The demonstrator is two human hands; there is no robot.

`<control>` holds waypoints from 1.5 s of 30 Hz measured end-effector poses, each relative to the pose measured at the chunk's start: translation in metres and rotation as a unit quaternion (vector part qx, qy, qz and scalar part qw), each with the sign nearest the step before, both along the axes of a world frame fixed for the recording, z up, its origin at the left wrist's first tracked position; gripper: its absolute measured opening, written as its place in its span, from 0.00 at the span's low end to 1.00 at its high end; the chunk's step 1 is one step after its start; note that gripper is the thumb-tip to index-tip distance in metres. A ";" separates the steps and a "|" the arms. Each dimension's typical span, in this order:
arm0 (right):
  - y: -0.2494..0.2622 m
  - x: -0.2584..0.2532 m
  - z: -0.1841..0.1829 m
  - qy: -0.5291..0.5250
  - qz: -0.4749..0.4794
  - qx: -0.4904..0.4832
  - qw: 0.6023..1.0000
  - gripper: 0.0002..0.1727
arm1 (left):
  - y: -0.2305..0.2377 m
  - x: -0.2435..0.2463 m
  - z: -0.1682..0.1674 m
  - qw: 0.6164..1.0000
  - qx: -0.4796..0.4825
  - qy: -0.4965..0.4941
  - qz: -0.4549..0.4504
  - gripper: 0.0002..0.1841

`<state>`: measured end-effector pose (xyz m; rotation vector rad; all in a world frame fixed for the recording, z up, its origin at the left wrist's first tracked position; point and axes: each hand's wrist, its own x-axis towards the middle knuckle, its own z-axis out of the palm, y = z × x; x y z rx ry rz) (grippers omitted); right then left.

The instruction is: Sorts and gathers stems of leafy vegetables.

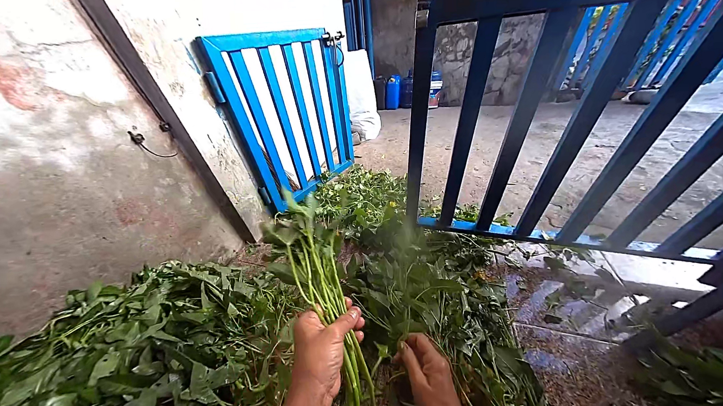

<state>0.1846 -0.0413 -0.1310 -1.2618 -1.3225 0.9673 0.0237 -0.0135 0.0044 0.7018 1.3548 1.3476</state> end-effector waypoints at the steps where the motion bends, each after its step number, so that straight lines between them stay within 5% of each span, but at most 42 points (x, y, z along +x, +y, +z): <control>1: -0.005 -0.003 0.005 -0.010 0.004 0.036 0.999 0.11 | 0.000 0.005 -0.003 1.000 -0.003 0.001 -0.012 0.12; 5: -0.017 -0.013 0.016 -0.090 -0.007 0.151 0.984 0.11 | -0.005 0.018 -0.014 0.998 0.039 0.005 -0.056 0.13; 15: -0.018 -0.012 0.032 -0.098 -0.002 0.194 0.976 0.12 | -0.011 0.019 -0.014 0.992 0.093 0.017 -0.086 0.15; 21: -0.002 -0.020 0.070 0.106 -0.009 0.084 0.991 0.24 | -0.014 0.020 -0.011 0.990 0.094 0.013 -0.101 0.16; 27: 0.018 -0.027 0.094 0.402 -0.006 -0.107 0.909 0.08 | -0.010 0.019 -0.008 0.991 0.084 -0.042 -0.094 0.13; 34: 0.018 -0.039 0.094 0.415 -0.087 -0.100 0.900 0.07 | -0.005 0.022 -0.008 0.997 0.039 -0.040 -0.054 0.09; 42: 0.028 -0.027 0.096 0.386 -0.020 -0.090 0.918 0.19 | -0.005 0.019 -0.006 0.996 0.031 -0.039 -0.079 0.09; 45: 0.027 -0.028 0.100 0.379 -0.021 -0.102 0.919 0.11 | -0.004 0.021 -0.007 0.995 0.034 -0.038 -0.082 0.10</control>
